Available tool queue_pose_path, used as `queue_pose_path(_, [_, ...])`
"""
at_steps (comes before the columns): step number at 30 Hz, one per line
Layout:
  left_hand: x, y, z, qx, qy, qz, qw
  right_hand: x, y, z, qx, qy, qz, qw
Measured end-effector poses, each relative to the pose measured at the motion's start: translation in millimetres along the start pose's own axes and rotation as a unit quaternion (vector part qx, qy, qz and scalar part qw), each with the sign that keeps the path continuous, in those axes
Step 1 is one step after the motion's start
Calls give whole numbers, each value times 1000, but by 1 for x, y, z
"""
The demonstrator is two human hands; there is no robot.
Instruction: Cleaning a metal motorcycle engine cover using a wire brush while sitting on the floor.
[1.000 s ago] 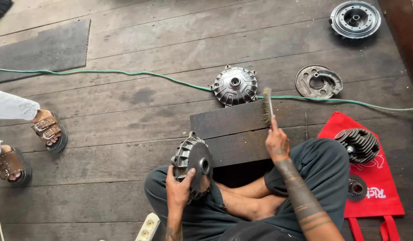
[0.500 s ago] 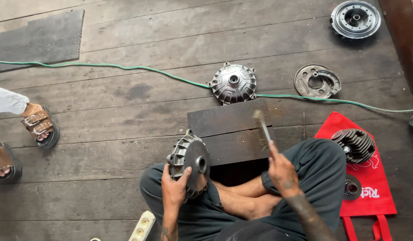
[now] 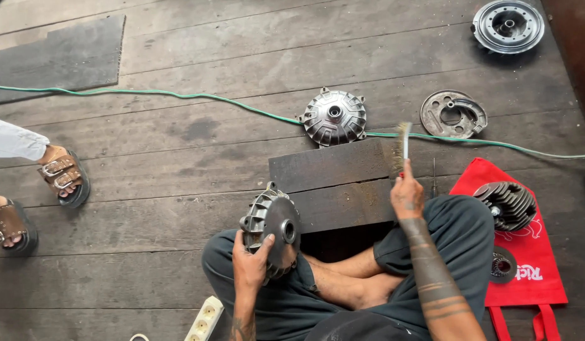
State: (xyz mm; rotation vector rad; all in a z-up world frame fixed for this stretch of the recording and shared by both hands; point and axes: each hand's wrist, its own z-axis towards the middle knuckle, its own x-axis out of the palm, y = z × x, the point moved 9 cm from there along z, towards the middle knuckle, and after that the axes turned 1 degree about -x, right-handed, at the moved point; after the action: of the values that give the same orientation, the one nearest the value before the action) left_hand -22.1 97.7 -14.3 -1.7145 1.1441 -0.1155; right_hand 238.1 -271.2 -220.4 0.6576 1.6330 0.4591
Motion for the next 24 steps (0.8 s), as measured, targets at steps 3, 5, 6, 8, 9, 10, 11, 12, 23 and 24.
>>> queue_pose_path(3, [0,4,2,0,2,-11,1000,-34,-13,-20,65,22,13,998])
queue_pose_path(5, [-1,1,3,2,0,-9,1000,-50,-2,-48,1,9,16,1000])
queue_pose_path(6, [-2,1,2,2,-1,-6,1000,-60,6,-67,-60,-2,19,998])
queue_pose_path(8, [-2,0,0,-8,0,2,1000,-52,18,-100,-80,33,-16,996])
queue_pose_path(9, [-1,-2,0,-14,1,6,1000,-47,27,-115,-102,63,-50,992])
queue_pose_path(10, [1,-1,2,-13,3,8,1000,-41,34,-112,-100,62,-49,992])
queue_pose_path(11, [1,0,3,-9,-1,5,1000,-32,35,-110,-73,81,-69,992])
queue_pose_path(12, [1,2,3,-6,-5,2,1000,-23,36,-109,-46,101,-88,990])
queue_pose_path(23, [5,8,5,9,-21,10,1000,12,105,-53,-149,22,-36,988])
queue_pose_path(24, [5,11,9,30,-27,0,999,31,120,-64,-213,24,-126,969])
